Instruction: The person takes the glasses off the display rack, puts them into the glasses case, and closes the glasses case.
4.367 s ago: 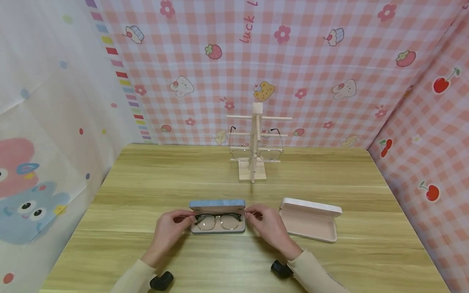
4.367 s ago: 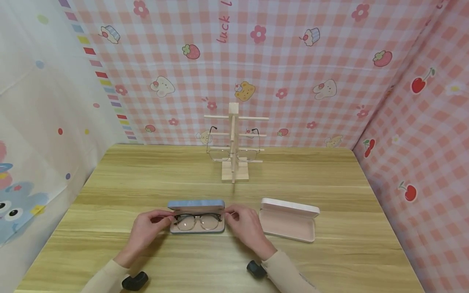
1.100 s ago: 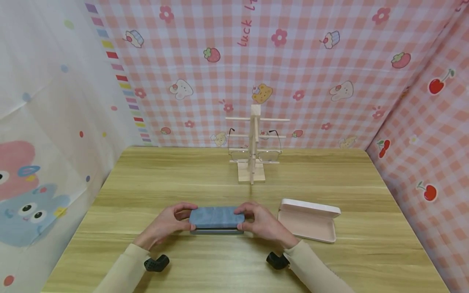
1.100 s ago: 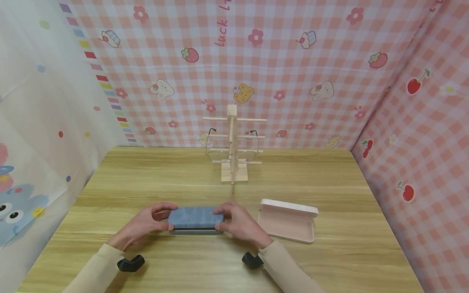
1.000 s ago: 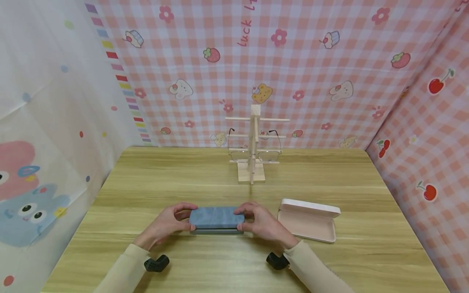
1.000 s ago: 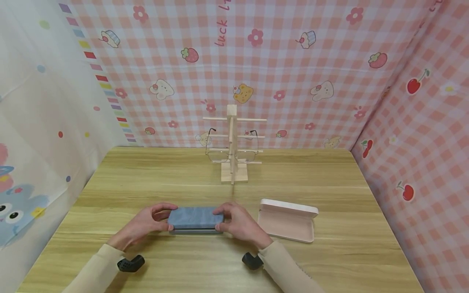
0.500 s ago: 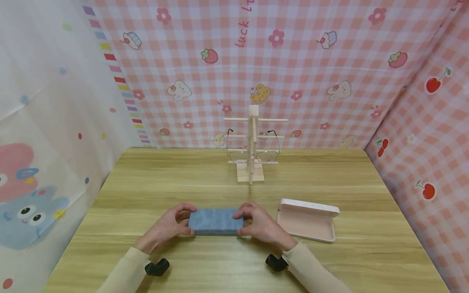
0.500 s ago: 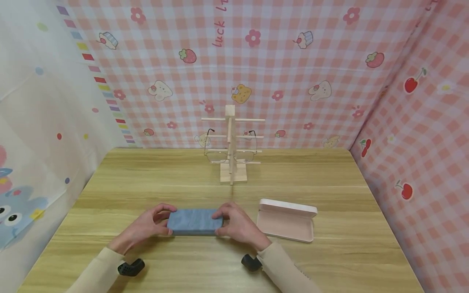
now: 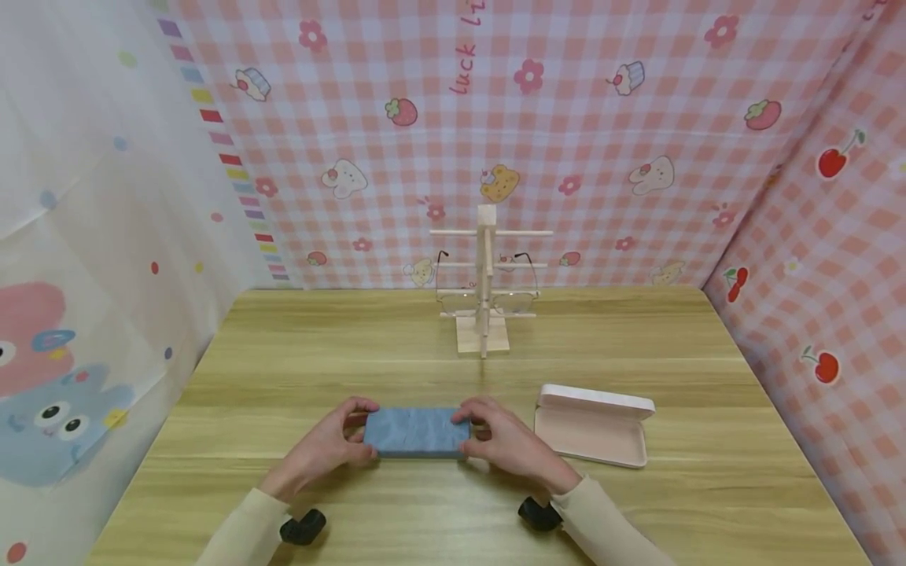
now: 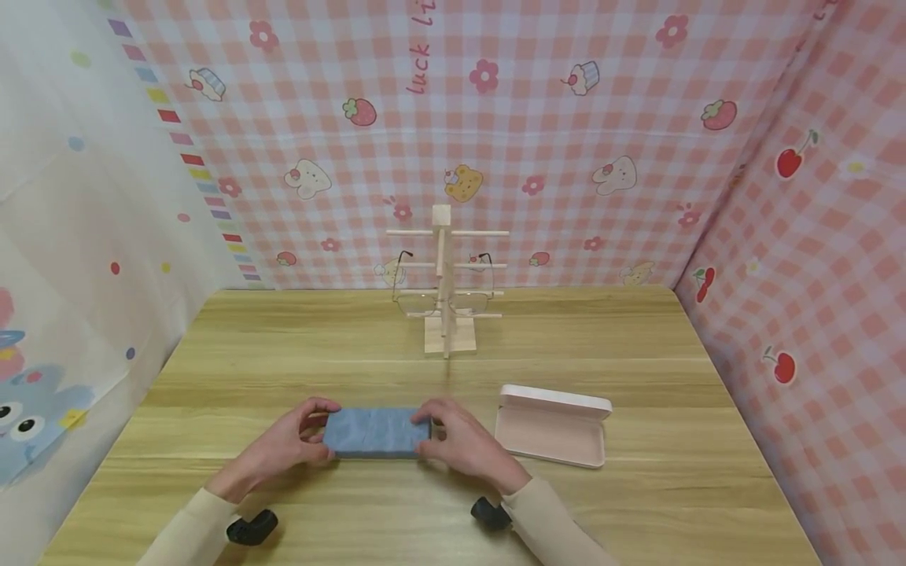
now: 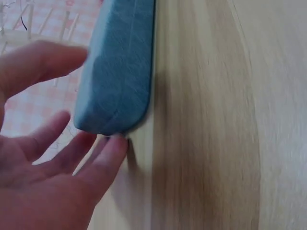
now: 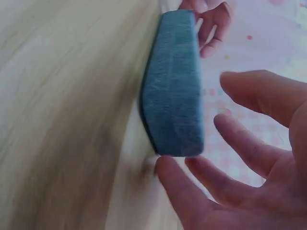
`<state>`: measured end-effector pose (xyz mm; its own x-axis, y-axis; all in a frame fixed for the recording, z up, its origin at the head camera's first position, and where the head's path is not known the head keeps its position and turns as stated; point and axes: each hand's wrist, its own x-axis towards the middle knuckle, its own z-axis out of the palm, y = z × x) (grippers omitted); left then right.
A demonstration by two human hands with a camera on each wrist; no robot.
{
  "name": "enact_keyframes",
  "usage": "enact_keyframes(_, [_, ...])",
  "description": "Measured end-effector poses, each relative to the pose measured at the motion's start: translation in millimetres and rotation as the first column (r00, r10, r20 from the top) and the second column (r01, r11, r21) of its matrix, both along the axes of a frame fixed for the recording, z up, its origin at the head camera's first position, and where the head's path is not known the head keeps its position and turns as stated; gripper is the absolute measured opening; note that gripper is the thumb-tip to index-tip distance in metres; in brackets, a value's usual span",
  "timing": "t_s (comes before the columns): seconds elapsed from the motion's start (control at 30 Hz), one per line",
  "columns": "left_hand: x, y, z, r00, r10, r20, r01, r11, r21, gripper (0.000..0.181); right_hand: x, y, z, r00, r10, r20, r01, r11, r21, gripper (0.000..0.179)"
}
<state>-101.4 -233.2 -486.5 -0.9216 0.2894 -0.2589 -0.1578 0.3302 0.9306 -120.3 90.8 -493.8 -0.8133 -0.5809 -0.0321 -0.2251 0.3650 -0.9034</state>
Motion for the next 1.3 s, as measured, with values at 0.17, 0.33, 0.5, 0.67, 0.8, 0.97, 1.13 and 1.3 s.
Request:
enact_keyframes(0.17, [4.0,8.0,6.6,0.988,0.092,-0.123,-0.102,0.992,-0.076,0.062,4.8,9.0,7.6,0.996,-0.084,0.029,0.085,0.995,-0.049,0.034])
enact_keyframes(0.33, [5.3,23.1,15.4,0.93,0.228,-0.289,-0.252,0.966,-0.049,0.045,6.5,16.1,19.3,0.977,-0.213,-0.006,0.212,0.975,-0.068,0.029])
enact_keyframes(0.5, [5.1,38.4,25.7,0.87,0.308,-0.385,-0.324,0.946,0.024,0.029,6.1,24.6,32.7,0.941,-0.333,-0.055,0.326,0.939,-0.109,0.026])
enact_keyframes(0.67, [2.1,52.6,36.3,0.846,0.353,-0.401,-0.349,0.933,0.085,0.027,3.9,33.4,45.3,0.896,-0.431,-0.105,0.406,0.892,-0.199,0.024])
enact_keyframes(0.8, [-2.0,63.5,44.6,0.839,0.37,-0.398,-0.341,0.929,0.145,0.027,-0.7,39.3,53.8,0.857,-0.499,-0.128,0.451,0.846,-0.285,0.023])
enact_keyframes(0.97, [-11.0,76.1,53.6,0.833,0.405,-0.377,-0.341,0.912,0.227,0.025,-8.3,44.0,64.8,0.814,-0.568,-0.119,0.491,0.784,-0.38,0.026])
enact_keyframes(1.13, [-21.5,87.6,62.2,0.834,0.439,-0.333,-0.339,0.886,0.317,0.026,-15.3,47.0,73.4,0.791,-0.606,-0.078,0.517,0.732,-0.444,0.029])
enact_keyframes(1.3, [-33.6,97.8,71.1,0.832,0.478,-0.283,-0.354,0.849,0.392,0.026,-22.5,48.9,79.3,0.769,-0.637,-0.057,0.542,0.697,-0.47,0.032])
